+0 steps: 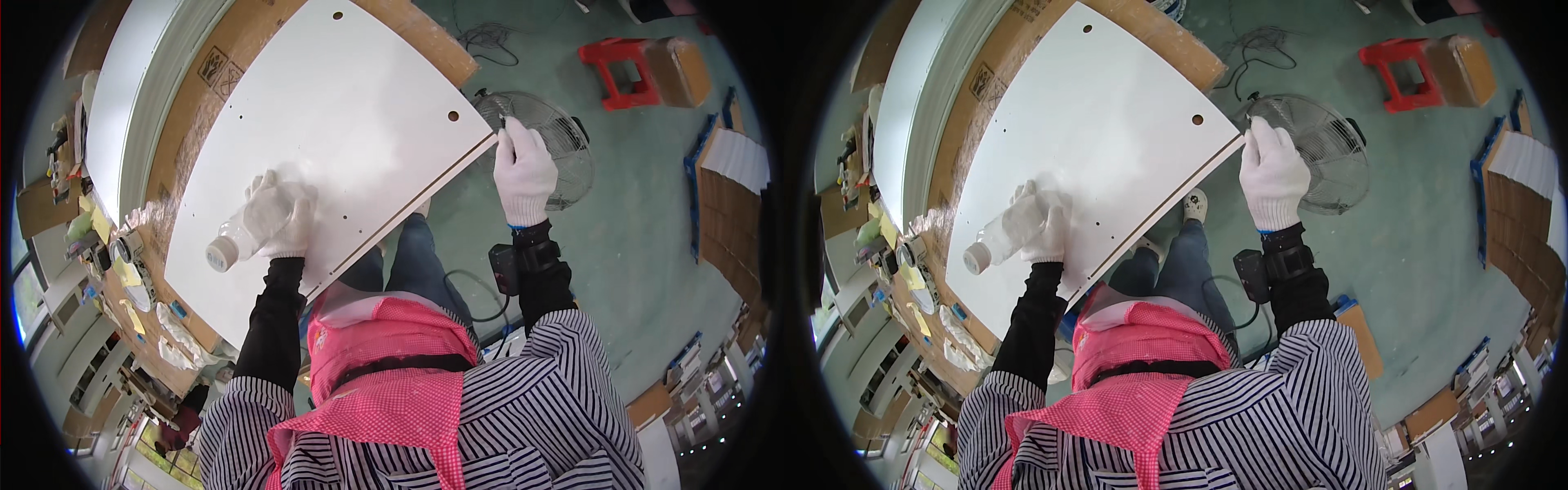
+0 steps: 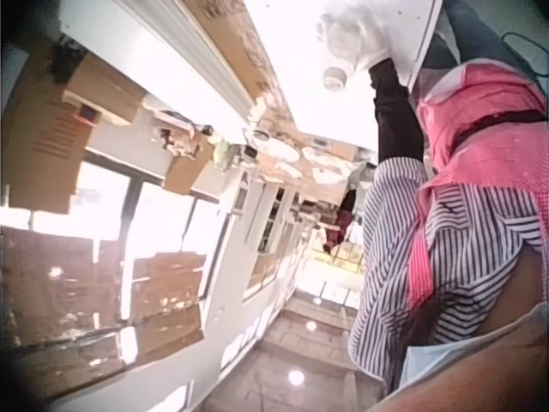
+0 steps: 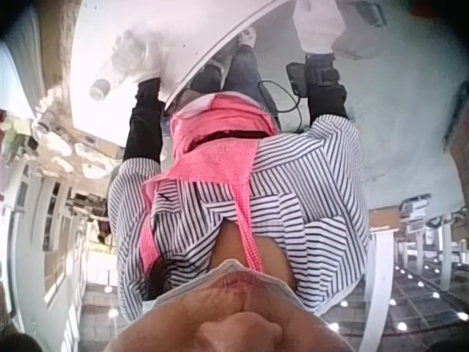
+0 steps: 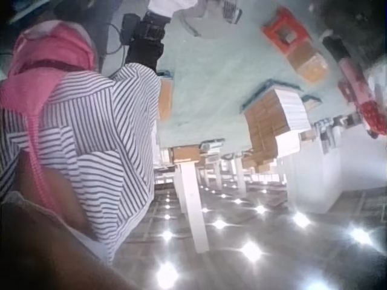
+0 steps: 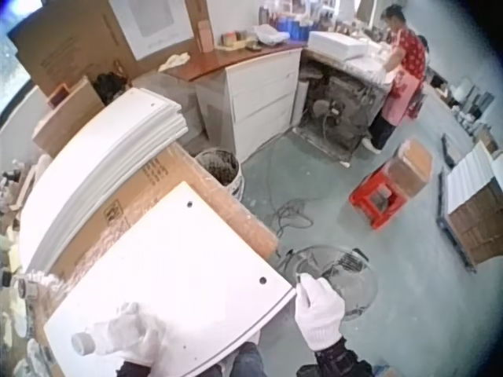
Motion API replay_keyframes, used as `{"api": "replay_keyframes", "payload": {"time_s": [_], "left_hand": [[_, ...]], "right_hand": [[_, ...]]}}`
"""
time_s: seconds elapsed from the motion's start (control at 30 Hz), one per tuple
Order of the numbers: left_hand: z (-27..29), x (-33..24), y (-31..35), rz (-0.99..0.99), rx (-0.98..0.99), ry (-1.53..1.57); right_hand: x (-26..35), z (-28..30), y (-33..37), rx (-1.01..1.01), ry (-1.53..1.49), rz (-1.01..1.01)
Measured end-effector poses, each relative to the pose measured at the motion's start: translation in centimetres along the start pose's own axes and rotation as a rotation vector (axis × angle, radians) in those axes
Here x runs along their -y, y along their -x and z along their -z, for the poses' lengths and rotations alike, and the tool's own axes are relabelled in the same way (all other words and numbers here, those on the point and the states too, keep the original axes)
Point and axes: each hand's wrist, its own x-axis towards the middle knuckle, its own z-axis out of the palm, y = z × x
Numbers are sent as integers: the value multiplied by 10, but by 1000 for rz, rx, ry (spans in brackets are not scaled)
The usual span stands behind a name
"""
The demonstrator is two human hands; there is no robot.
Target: Cleaning and moving white furniture panels in a workshop environment.
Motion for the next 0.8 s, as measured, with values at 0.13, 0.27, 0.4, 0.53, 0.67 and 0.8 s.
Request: {"api": "replay_keyframes", "payload": {"time_s": [0.13,0.27,0.4,0.53,0.67,0.8], "left_hand": [[5,-17,-2,-35,-17,-93],[9,-17,-7,-79,4,-102],[2,-13,-5,-27,70,-139],[2,12,10,163,277,-207],[6,8,10,95,231,-172],[-1,2,2,86,265,-116]], "right_hand": [[51,3,45,216,-97,296],[28,0,32,206,-52,301],[-27,7,-5,-55,97,119],[29,7,50,238,-85,349],[-7,2,22,94,-86,282],[-30,9,-10,-22,-1,56]]}}
